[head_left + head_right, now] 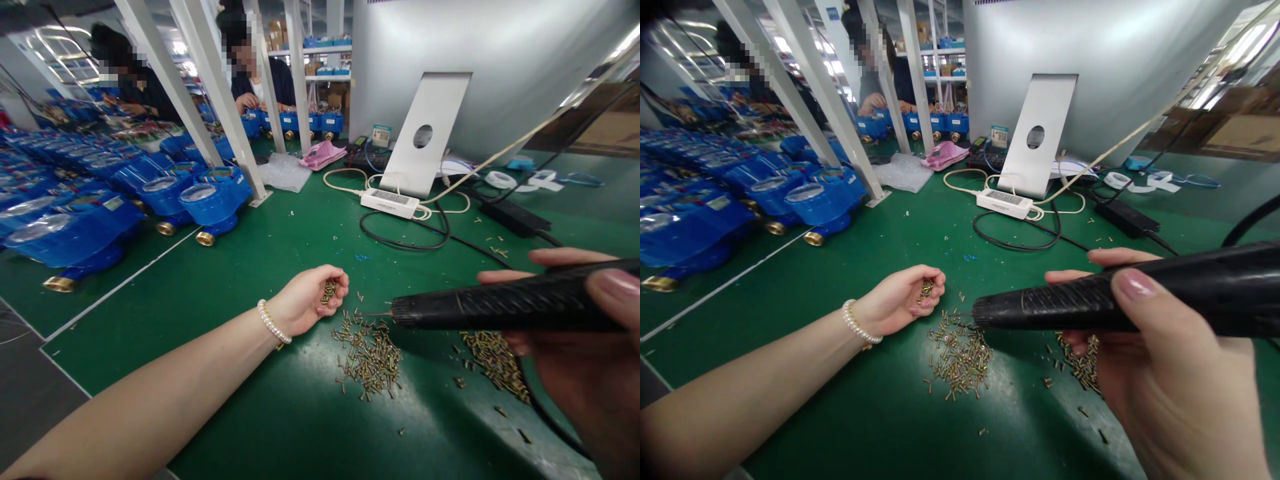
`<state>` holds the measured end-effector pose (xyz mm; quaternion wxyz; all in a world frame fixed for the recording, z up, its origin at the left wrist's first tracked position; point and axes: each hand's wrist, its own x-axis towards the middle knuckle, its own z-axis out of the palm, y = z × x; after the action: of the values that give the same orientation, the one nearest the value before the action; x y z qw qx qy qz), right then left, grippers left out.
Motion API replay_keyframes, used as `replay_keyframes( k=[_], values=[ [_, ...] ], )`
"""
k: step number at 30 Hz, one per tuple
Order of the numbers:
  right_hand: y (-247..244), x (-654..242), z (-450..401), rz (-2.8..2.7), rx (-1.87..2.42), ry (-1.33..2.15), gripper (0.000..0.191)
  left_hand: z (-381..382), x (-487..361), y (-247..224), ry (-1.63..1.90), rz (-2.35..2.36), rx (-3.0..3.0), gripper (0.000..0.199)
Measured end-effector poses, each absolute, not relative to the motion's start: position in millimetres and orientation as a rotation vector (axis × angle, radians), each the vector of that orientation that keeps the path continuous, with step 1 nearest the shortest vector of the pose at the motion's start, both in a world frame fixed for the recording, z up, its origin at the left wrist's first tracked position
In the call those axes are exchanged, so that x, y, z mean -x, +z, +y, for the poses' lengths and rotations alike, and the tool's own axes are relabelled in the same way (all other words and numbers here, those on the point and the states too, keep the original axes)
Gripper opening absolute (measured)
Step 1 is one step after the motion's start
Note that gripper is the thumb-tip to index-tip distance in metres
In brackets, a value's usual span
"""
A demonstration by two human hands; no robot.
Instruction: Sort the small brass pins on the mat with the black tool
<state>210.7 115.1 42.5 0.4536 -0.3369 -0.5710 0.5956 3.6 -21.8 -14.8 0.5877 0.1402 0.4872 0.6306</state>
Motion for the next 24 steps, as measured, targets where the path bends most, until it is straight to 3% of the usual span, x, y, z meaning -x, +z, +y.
replay_keyframes(
  k=[24],
  values=[
    [42.6, -198.7, 109.5, -1.352, 0.904, 1.531, 0.029, -22.3, -7.9, -10.8, 1.457, 1.13, -0.33, 0.025]
  ],
)
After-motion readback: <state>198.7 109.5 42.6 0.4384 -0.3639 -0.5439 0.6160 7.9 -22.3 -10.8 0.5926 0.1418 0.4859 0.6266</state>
